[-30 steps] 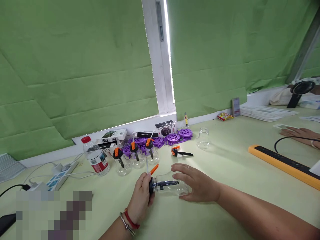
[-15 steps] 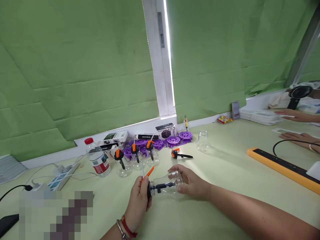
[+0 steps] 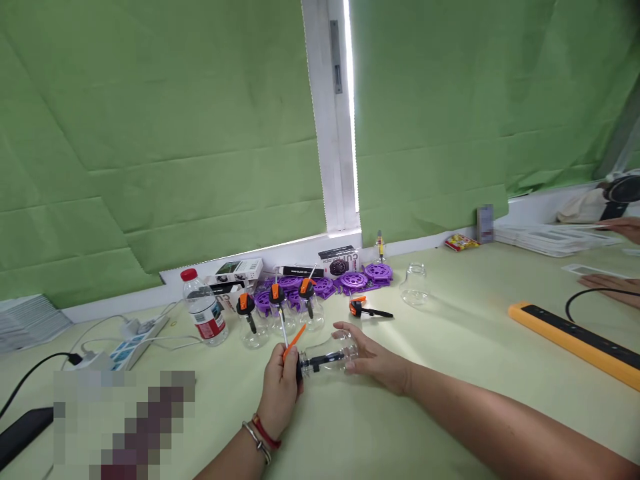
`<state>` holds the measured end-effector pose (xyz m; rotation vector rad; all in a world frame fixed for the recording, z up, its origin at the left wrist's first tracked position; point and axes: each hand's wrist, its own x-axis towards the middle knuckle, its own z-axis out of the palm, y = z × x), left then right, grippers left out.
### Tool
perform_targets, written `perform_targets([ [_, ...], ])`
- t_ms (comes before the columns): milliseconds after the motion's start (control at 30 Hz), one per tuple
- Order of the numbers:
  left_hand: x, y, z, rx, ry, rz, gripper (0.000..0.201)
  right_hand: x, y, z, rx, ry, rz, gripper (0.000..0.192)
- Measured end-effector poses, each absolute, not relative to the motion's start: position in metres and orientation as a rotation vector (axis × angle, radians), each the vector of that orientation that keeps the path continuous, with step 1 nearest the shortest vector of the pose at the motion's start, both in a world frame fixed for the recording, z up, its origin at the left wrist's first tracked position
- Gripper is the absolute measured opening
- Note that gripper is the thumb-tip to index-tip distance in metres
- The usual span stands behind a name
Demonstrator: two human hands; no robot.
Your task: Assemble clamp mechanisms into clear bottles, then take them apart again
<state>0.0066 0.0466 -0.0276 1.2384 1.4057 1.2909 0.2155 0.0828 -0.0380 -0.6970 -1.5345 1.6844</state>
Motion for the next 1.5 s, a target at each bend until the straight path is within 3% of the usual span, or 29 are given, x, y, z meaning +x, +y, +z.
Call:
perform_targets([
  [67, 0.005, 0.049, -0.027, 1.267, 1.392, 1.287, 0.037, 0.219, 0.087, -0.047, -0.612, -1.558, 1.7, 0.094],
  [167, 0.003, 0.052, -0.028, 1.312, 1.387, 1.247, 0.037, 0.222, 0.09, -0.058, -0.579, -1.576, 1.686, 0.097],
  [533, 0.004, 0.049, -0.028, 1.293, 1.403, 1.187, 0.039, 0.225, 0.085, -0.051, -0.88, -1.689, 1.54, 0.061],
  [700, 0.003, 0.049, -0.031, 1.308, 1.406, 1.19, 0.038, 0.231, 0.09, -0.061, -0.789, -1.679, 1.601, 0.086],
  [800, 0.001, 0.05, -0.034, 1.318, 1.413, 1.179, 0.037, 0.235, 0.09, -0.059, -0.782, -1.652, 1.627, 0.089],
  [1033, 0.001, 0.051, -0.034, 1.283, 1.419, 1.183, 0.038, 0.231, 0.088, -0.049, -0.921, -1.668, 1.552, 0.059],
  [1167, 0.002, 0.05, -0.031, 1.299, 1.414, 1.166, 0.038, 0.233, 0.089, -0.052, -0.9, -1.67, 1.562, 0.063],
  [1333, 0.002, 0.049, -0.03, 1.307, 1.418, 1.157, 0.037, 0.236, 0.091, -0.052, -0.729, -1.529, 1.678, 0.083],
  [1500, 0.002, 0.048, -0.028, 1.269, 1.408, 1.181, 0.038, 0.235, 0.093, -0.054, -0.784, -1.579, 1.646, 0.055],
])
